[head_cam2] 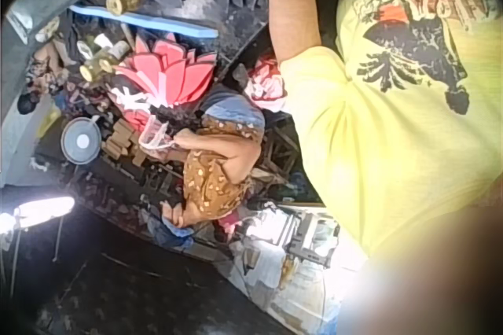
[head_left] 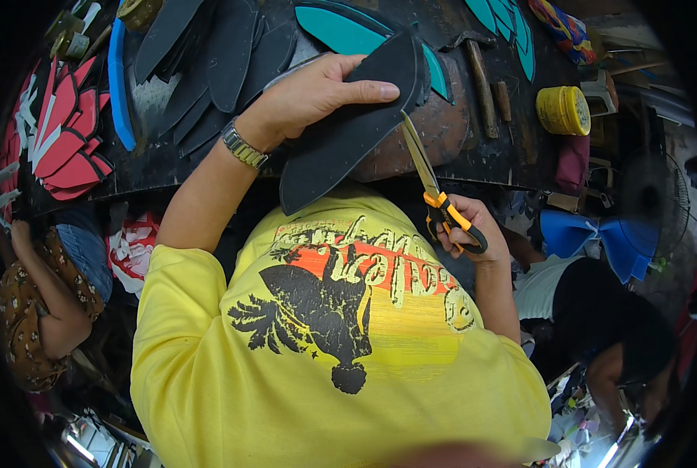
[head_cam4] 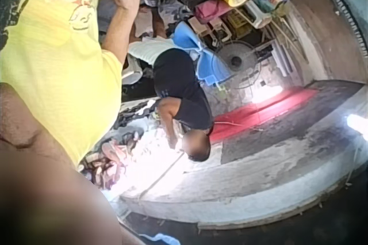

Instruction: The person uses a hammer and punch to mark and shape teal and black foam pieces on a curved metal surface, then uses scissors to trim the edges of the black pieces. The person arranges the finished pieces on the work surface.

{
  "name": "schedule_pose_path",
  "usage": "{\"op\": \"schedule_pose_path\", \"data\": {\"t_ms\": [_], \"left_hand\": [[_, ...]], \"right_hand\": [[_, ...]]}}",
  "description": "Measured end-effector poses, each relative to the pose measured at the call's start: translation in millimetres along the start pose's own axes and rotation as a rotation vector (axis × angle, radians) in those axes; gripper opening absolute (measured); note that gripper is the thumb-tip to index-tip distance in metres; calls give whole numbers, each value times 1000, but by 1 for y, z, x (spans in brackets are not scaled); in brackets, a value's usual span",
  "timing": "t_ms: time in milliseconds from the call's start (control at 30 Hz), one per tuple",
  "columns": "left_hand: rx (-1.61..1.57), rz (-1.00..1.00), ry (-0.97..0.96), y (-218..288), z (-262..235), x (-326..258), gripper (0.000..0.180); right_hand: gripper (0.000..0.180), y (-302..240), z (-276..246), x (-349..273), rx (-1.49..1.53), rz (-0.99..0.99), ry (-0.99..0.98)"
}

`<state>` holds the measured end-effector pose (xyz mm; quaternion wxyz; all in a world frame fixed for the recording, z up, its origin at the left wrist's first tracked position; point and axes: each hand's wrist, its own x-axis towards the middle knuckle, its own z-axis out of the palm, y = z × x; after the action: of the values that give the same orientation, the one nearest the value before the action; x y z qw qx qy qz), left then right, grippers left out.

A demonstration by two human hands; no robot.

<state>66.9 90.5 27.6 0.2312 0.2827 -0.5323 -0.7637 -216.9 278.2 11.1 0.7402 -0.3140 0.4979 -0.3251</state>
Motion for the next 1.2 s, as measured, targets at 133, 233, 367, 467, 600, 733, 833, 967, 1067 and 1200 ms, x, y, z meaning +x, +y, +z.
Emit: {"op": "schedule_pose_path", "data": {"t_ms": [133, 233, 367, 467, 600, 733, 833, 967, 1067, 1200], "left_hand": [[-36, -20, -9, -1, -1, -1, 42], [-40, -52, 20, -4, -2, 0, 42], [52, 21, 110, -13, -6, -1, 44], [296, 142, 202, -12, -23, -9, 45], [605, 319, 516, 7, -59, -29, 49], [1547, 507, 949, 26, -67, -39, 62], [1466, 557, 760, 23, -46, -29, 55], [1397, 772, 441, 1, -24, 8, 49], [1558, 624, 360, -18, -29, 37, 66], [1502, 537, 250, -26, -44, 54, 49]], "right_hand": [[43, 0, 0, 0, 18, -15, 2], [37, -3, 5, -1, -26, 19, 60], [29, -5, 17, -3, -93, 5, 116], [26, -6, 28, -1, -388, -84, 262], [24, -13, 34, 2, -394, -234, 383], [17, -23, 31, 4, -97, -104, 405], [20, -24, 27, 10, 136, -72, 283], [31, -12, 22, 24, 421, 20, 228], [31, -4, 16, 30, 585, 64, 95], [38, 0, 14, 30, 656, 82, 25]]}}
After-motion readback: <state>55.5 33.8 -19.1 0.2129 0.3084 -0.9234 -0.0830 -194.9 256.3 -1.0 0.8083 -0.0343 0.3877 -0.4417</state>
